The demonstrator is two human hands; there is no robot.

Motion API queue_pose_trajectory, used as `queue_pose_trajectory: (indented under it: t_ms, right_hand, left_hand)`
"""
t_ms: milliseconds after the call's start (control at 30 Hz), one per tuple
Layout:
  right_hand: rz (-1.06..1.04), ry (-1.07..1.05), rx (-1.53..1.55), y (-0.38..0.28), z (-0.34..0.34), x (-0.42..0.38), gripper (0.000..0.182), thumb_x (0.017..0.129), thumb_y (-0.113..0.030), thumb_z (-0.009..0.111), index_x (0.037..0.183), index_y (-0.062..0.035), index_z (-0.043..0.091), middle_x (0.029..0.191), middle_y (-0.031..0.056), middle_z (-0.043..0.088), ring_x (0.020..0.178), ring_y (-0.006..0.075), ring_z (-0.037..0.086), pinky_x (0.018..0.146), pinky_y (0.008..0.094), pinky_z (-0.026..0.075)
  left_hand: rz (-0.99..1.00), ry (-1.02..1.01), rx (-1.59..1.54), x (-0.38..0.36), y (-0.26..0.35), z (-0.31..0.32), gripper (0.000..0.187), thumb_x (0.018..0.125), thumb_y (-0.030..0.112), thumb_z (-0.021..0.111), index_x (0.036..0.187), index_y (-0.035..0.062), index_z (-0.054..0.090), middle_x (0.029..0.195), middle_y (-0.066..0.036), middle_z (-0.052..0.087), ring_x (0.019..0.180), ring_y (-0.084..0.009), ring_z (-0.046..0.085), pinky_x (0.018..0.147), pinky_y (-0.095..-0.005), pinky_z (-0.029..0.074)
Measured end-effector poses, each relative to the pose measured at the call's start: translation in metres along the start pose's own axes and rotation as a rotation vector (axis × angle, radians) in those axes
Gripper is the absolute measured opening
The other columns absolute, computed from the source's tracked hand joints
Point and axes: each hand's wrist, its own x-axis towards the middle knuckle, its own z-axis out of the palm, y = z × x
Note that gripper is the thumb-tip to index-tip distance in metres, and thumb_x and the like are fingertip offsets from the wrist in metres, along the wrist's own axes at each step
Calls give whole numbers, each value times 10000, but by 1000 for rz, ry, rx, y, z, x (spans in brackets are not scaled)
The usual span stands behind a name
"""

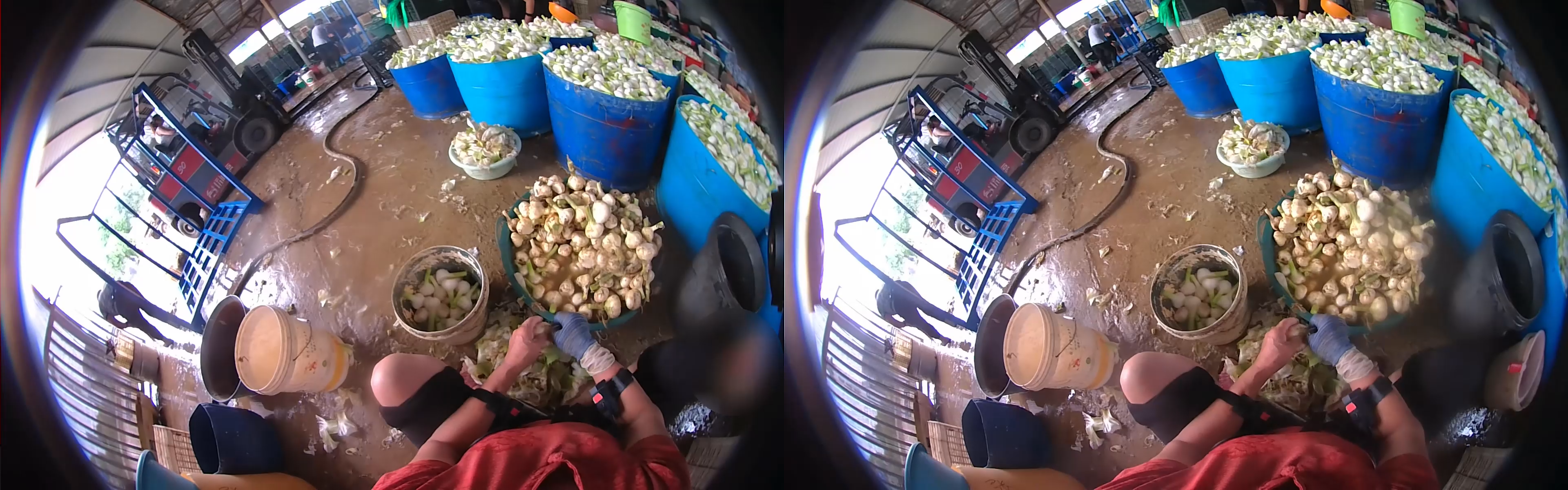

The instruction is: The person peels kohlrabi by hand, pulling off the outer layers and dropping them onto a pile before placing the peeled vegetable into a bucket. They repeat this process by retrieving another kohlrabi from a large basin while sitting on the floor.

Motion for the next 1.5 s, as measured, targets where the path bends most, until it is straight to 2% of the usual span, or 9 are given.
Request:
queue_pose_trajectory:
  t_ms: [300,367,500,633,1000,1100,1233,1333,1500]
  right_hand:
    - [222,1,352,56,36,-1,124,666,-171,664,704,-54,653,661,158,618,664,335,617,610,391,484]
    - [28,-144,-339,79,59,-11,53,671,-76,605,700,-56,645,698,141,644,638,312,614,593,389,478]
    - [266,-259,-98,89,44,-35,253,702,-194,706,865,-7,657,841,154,667,772,252,644,721,309,503]
    - [197,11,1121,28,-8,-16,228,831,-84,640,1038,9,621,887,60,648,851,129,597,756,275,482]
    - [-54,-179,563,-12,-25,-10,259,802,-129,664,1028,-7,633,825,144,666,735,161,623,682,311,484]
    - [-110,-64,465,-15,-15,-16,195,787,-80,616,972,-35,660,857,211,639,784,361,631,670,366,494]
    - [-145,13,270,-16,-11,-19,130,787,-111,593,847,-11,650,760,227,608,699,405,595,622,414,476]
    - [-37,17,397,-18,-9,-23,141,789,-96,573,873,-10,645,769,238,602,717,412,589,625,406,476]
    - [163,-113,719,-13,-4,-23,140,804,-60,553,901,10,625,743,153,640,679,199,609,637,343,467]
  left_hand:
    - [-52,-116,-239,7,13,-13,399,760,88,669,1128,22,527,957,-91,618,760,-169,602,652,-281,504]
    - [-251,-267,-740,5,27,-21,350,836,123,619,1160,31,525,1001,-69,621,786,-175,620,641,-275,521]
    - [-224,-177,-1214,10,31,-36,301,923,197,523,1173,29,528,1042,-76,623,837,-188,638,623,-277,526]
    - [-281,-97,-999,10,25,-34,299,934,208,511,1157,9,530,1020,-80,625,819,-169,639,623,-270,536]
    - [-389,-49,-979,3,31,-25,454,890,365,569,1131,-19,539,965,-58,610,794,-131,600,627,-268,528]
    - [-455,-85,-775,1,30,-26,479,808,379,667,1069,-8,561,900,-36,600,753,-105,577,626,-252,511]
    - [-466,-95,-724,-2,40,-31,478,800,387,672,1047,-10,575,891,-33,603,746,-96,572,600,-239,493]
    - [-438,-101,-696,-2,47,-33,446,788,376,674,1003,-8,597,856,-32,604,728,-89,563,578,-231,468]
    - [-385,-140,-620,-4,54,-35,398,773,305,669,1003,-15,615,798,-23,616,671,-93,559,573,-234,447]
